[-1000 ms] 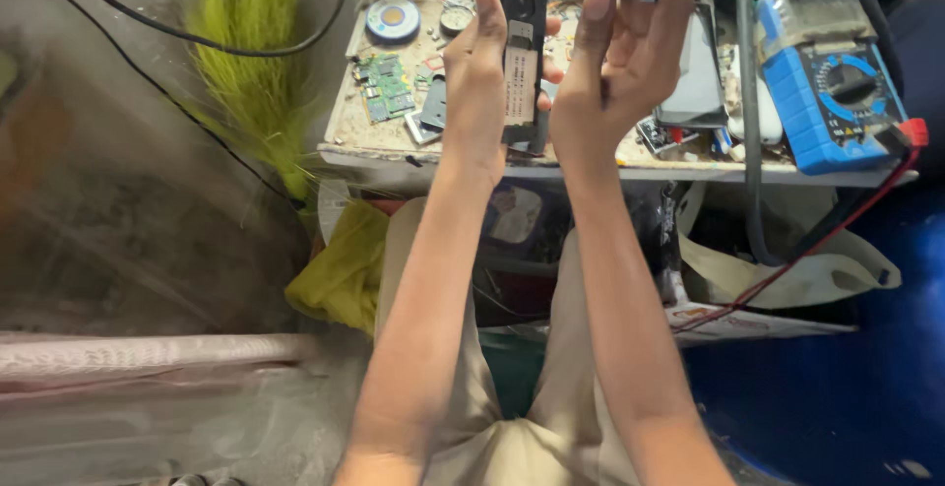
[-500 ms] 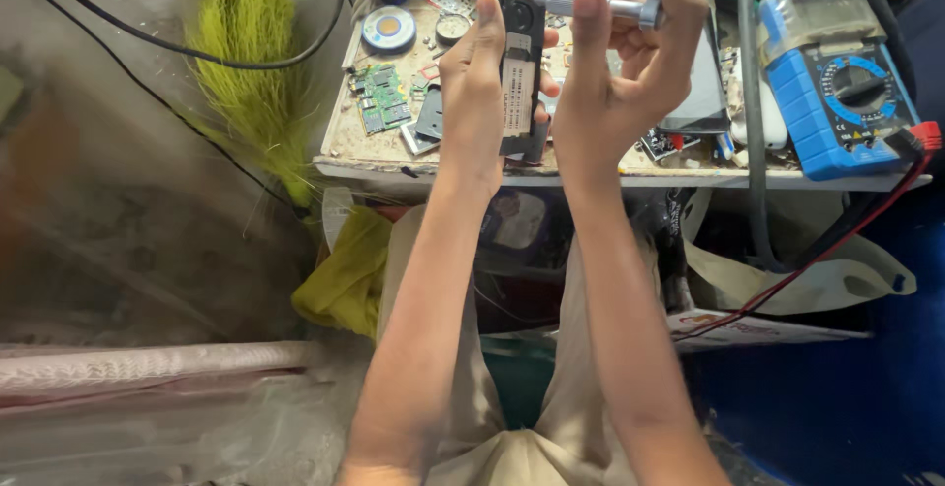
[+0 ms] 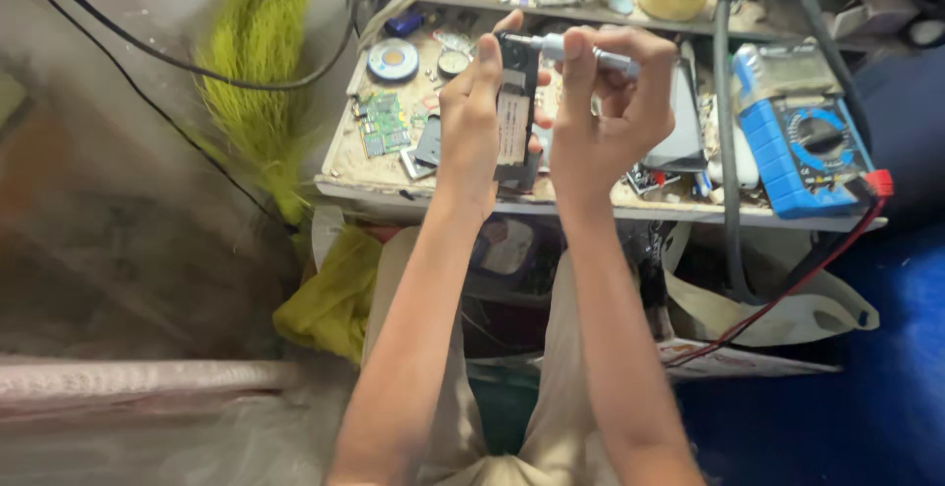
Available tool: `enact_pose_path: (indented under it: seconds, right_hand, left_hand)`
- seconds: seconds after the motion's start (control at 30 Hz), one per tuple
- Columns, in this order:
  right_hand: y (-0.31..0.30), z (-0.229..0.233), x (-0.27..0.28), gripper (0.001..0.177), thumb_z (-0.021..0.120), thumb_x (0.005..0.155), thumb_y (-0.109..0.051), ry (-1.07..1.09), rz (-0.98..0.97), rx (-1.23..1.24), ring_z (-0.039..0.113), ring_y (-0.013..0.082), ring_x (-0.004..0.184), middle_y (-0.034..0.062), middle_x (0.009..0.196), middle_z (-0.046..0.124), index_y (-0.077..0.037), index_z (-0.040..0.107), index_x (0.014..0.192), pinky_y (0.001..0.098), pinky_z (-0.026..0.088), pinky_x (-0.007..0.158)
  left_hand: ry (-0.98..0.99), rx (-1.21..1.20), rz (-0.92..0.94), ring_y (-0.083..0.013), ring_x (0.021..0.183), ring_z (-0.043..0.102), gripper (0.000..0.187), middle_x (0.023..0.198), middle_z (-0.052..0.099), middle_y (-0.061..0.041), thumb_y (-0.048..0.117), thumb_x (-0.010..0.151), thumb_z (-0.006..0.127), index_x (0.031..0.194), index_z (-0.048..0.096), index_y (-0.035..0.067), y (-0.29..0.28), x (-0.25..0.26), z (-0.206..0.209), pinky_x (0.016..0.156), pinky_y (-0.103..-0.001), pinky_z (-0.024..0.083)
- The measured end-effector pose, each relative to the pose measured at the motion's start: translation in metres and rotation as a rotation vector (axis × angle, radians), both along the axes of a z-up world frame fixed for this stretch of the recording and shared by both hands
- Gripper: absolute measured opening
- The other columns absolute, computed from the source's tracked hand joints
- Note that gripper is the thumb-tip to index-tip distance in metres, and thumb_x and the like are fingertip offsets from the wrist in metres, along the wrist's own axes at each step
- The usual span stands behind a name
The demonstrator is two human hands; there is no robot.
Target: The person uses a multimeter to test components on a circuit board and then uses a screwdriver to secure a small screw into the back of a mobile phone.
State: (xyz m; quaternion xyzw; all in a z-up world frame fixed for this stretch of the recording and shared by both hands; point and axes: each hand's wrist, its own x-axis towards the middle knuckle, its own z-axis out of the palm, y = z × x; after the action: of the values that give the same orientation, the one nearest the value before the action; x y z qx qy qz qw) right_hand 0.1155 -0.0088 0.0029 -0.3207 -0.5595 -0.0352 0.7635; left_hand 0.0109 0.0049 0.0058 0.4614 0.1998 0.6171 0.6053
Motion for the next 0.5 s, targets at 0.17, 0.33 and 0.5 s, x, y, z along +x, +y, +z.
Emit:
enact_pose_path:
  seconds: [0.17,0.33,0.5]
  right_hand:
    - [-0.025,0.03,0.027,0.017,0.083,0.103,-0.003,-0.136,0.101,-0.234,0.073,0.0117,0.077,0.0052,0.087,0.073,0.003,0.068,0.109,0.0216,0.058,0.067]
    - [-0.046,0.065,0.04,0.017,0.082,0.095,0.002,-0.461,-0.007,-0.351,0.077,0.012,0.076,0.0091,0.095,0.075,0.002,0.074,0.111,0.021,0.057,0.061]
    - [-0.054,0.085,0.027,0.012,0.084,0.095,-0.006,-0.628,-0.114,-0.302,0.075,0.0157,0.073,0.0111,0.086,0.076,0.001,0.078,0.104,0.028,0.055,0.064]
  left_hand:
    - [0.034,-0.004,-0.005,-0.0089,0.062,0.065,0.057,0.092,0.071,-0.008,0.047,0.108,0.046,0.152,0.054,0.012,-0.005,0.0,0.004,0.047,-0.024,0.053]
    - [0.063,-0.018,-0.018,-0.0077,0.061,0.064,0.055,0.09,0.071,-0.006,0.048,0.106,0.046,0.149,0.057,0.015,-0.007,-0.003,0.004,0.045,-0.024,0.052]
    - [0.039,0.003,-0.014,-0.0076,0.06,0.063,0.055,0.088,0.067,-0.004,0.049,0.106,0.047,0.148,0.058,0.014,-0.008,-0.004,0.001,0.045,-0.024,0.051]
